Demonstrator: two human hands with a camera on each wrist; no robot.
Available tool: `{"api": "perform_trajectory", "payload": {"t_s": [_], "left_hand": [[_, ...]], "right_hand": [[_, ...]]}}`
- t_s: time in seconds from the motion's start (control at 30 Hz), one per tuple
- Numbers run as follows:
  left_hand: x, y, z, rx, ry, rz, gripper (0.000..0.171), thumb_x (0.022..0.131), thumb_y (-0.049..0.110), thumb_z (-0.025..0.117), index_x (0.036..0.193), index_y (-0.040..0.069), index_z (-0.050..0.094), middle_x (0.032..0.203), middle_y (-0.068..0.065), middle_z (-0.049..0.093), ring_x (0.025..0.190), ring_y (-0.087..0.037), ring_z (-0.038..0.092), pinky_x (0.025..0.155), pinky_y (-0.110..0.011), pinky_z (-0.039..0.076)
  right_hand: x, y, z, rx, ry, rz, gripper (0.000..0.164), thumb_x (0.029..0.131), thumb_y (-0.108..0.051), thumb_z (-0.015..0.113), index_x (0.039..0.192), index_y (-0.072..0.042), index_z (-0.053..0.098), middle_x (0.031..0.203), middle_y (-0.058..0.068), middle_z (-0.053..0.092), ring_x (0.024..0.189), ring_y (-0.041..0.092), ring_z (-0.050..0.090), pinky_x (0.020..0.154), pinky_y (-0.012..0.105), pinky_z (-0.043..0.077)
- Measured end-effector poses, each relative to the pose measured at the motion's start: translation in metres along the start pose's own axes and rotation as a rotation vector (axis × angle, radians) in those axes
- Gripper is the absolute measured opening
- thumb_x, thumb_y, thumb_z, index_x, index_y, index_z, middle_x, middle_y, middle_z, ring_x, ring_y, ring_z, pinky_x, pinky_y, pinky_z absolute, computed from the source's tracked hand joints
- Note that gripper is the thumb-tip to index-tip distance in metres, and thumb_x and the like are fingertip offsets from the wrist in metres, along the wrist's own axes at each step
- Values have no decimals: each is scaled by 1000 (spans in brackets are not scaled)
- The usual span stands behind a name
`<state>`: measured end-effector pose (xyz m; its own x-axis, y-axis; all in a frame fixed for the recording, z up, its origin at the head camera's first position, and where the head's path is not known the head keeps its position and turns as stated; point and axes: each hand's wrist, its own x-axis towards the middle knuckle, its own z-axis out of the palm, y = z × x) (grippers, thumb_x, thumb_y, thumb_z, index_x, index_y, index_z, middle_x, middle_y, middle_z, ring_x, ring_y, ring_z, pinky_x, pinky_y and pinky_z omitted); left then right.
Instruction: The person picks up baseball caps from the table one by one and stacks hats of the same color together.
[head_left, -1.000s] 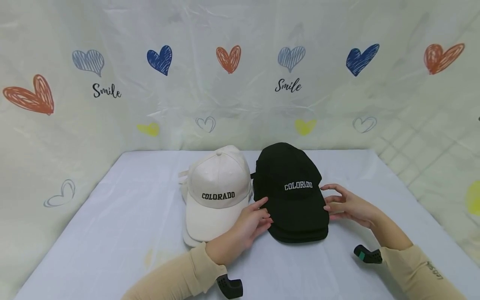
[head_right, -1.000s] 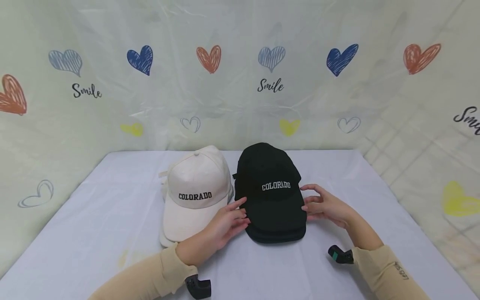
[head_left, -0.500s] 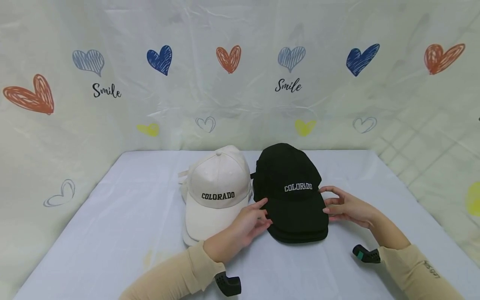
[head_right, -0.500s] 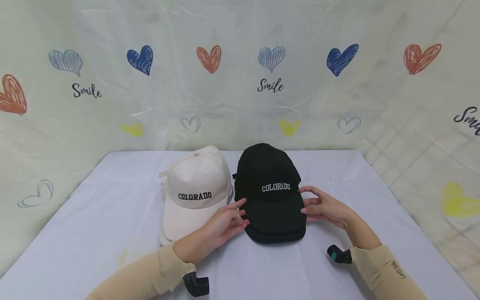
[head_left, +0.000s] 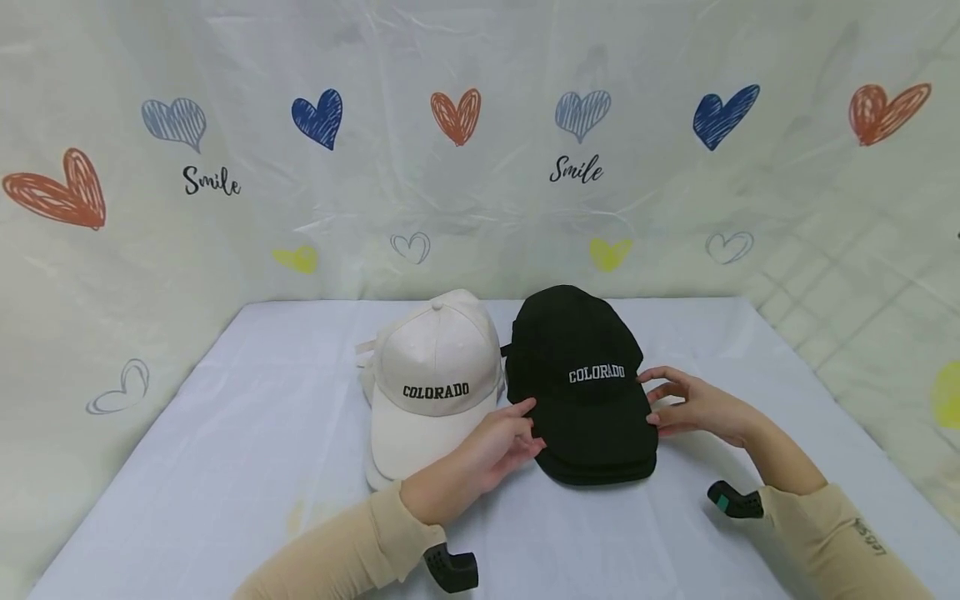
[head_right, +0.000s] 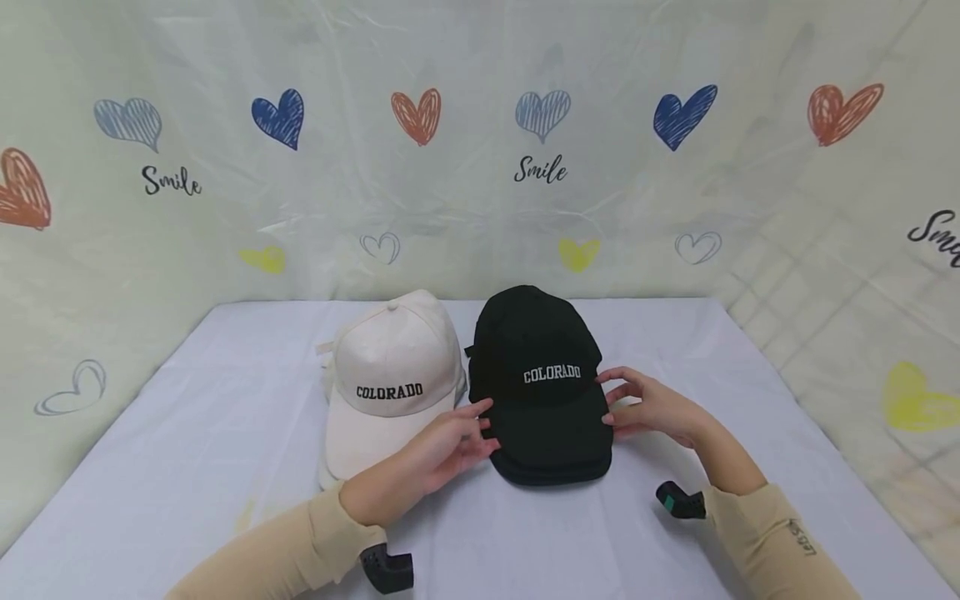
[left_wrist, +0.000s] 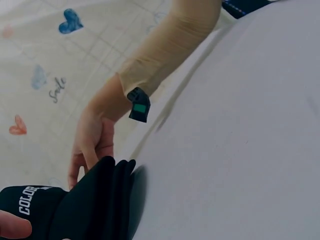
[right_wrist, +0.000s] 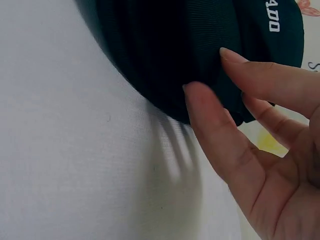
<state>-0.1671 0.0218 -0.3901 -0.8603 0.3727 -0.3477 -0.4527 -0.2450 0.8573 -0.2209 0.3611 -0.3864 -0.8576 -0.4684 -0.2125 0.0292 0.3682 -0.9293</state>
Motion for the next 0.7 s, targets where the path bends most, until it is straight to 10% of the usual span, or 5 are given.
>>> {"api": "perform_trajectory", "payload": {"t_s": [0.7], "left_hand": [[-4,5,-9,132,-70,-3,61,93,-4,51,153,-4,41,159,-27,32,123,-36,58,111,-46,42]], "right_hand": [[-17,-18,-7,-220,96,-112,42,103,-14,61,141,3,53,119,20,58,98,20,66,86,29,57]]}}
